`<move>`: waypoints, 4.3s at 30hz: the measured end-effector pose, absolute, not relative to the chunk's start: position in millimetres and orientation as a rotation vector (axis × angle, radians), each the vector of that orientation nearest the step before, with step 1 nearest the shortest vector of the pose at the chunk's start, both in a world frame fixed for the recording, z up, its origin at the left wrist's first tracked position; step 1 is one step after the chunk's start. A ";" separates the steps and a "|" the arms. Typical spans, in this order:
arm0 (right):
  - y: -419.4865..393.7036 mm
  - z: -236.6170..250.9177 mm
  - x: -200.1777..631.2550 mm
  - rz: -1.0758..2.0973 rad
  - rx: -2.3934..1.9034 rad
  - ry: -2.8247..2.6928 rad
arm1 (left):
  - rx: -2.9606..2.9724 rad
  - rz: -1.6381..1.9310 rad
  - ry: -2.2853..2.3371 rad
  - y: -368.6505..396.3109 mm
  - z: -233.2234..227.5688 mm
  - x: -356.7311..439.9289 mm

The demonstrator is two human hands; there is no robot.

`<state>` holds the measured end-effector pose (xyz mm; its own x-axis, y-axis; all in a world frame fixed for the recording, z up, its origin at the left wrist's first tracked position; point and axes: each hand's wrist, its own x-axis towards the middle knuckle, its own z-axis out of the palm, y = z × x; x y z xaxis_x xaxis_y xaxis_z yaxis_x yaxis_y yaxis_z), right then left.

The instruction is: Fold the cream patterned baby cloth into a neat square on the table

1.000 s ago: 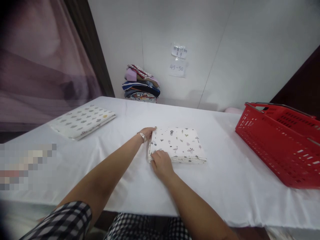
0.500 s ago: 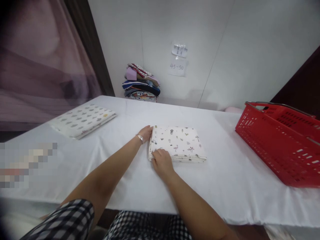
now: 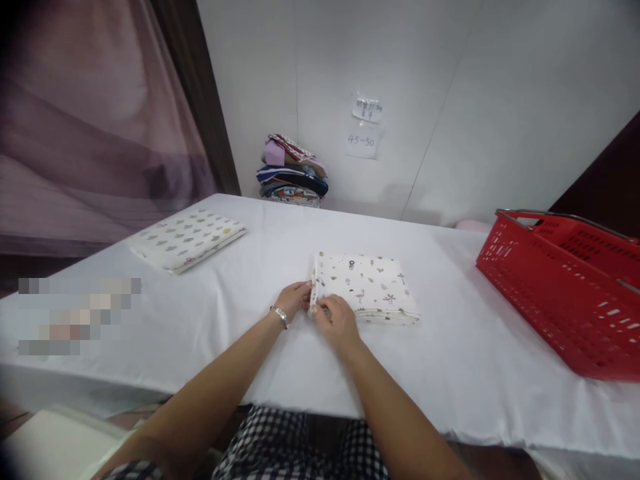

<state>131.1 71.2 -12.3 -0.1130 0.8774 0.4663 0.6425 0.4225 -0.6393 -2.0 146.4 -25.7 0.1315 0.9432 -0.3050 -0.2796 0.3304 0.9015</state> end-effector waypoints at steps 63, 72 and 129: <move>133.7 2.3 129.7 0.875 -1.800 -1.584 | 1.089 0.930 1.103 147.3 -20.4 -5.7; 128.6 2.5 129.8 1.038 -1.608 -1.275 | 1.114 0.872 1.168 147.3 -18.0 -6.2; 129.5 -5.2 129.4 0.816 -1.742 -1.577 | 1.278 0.679 1.216 152.6 -21.6 -7.1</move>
<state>129.4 129.5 -5.2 0.0859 0.9960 -0.0264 0.5965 -0.0727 -0.7993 -7.1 152.6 -21.6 0.2864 0.9127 -0.2915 0.2305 0.2296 0.9456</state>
